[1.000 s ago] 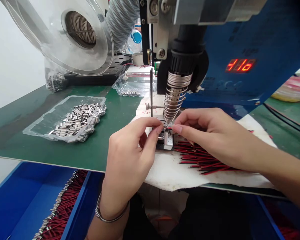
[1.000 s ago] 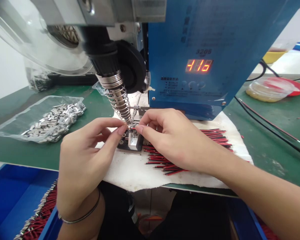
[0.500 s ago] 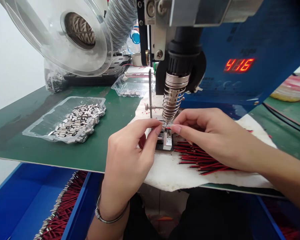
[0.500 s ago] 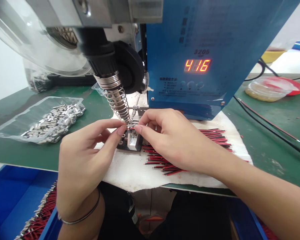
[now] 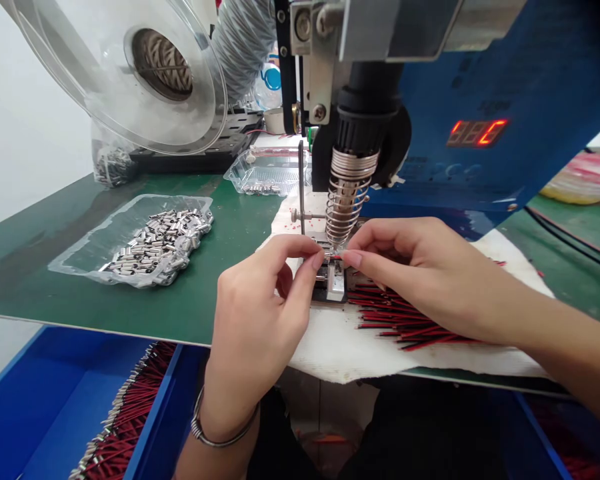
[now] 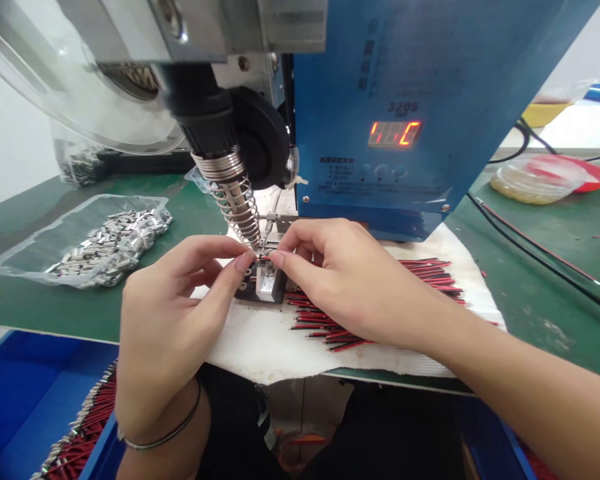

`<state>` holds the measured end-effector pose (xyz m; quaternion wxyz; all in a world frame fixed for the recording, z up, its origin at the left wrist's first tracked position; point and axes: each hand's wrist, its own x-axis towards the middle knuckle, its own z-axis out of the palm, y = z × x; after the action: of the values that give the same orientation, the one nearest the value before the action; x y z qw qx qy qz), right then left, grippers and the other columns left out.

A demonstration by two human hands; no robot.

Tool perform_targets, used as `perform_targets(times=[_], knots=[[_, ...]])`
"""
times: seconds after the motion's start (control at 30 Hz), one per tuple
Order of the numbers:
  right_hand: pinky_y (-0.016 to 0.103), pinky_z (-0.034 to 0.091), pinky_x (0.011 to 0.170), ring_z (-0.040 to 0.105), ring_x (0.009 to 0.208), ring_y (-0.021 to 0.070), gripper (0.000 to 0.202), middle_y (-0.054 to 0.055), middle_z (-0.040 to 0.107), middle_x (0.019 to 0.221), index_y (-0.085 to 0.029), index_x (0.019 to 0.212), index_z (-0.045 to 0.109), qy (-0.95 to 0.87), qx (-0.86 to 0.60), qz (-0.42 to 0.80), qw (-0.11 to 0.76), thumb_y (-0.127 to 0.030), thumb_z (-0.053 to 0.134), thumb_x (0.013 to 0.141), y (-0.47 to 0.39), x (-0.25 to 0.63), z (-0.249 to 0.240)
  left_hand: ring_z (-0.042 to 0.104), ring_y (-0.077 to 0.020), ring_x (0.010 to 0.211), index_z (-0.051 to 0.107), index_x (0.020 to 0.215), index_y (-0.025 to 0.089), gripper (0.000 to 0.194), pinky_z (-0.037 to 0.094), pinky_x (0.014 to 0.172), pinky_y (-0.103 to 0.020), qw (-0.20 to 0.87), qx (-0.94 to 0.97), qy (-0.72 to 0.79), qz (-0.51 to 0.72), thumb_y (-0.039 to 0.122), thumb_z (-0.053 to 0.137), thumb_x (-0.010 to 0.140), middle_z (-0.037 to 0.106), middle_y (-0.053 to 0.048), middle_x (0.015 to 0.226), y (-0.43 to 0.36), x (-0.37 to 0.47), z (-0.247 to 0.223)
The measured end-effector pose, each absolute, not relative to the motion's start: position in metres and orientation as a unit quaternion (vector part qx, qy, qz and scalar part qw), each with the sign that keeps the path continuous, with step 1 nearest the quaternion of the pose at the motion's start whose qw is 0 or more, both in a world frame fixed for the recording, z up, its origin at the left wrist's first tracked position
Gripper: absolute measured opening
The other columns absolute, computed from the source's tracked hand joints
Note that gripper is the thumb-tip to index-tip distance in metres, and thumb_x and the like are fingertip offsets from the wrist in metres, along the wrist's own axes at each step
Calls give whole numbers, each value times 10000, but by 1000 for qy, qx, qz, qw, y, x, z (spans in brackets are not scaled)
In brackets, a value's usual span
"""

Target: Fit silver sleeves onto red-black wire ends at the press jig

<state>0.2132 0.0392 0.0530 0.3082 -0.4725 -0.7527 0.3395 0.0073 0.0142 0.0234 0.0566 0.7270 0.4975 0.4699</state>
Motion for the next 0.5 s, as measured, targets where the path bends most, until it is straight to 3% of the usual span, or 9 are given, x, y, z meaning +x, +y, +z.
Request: perform_targets(times=[0.5], knots=[[298,363,527,492,560,142,396,-22,617,647,-238,878,753,-748,-478,347,301,-603,670,1005,38,214,53,633,-90,598,756,971,266,83,542,651,-230,47,729,497,469,190,721,973,759,72,801,16,7,22]])
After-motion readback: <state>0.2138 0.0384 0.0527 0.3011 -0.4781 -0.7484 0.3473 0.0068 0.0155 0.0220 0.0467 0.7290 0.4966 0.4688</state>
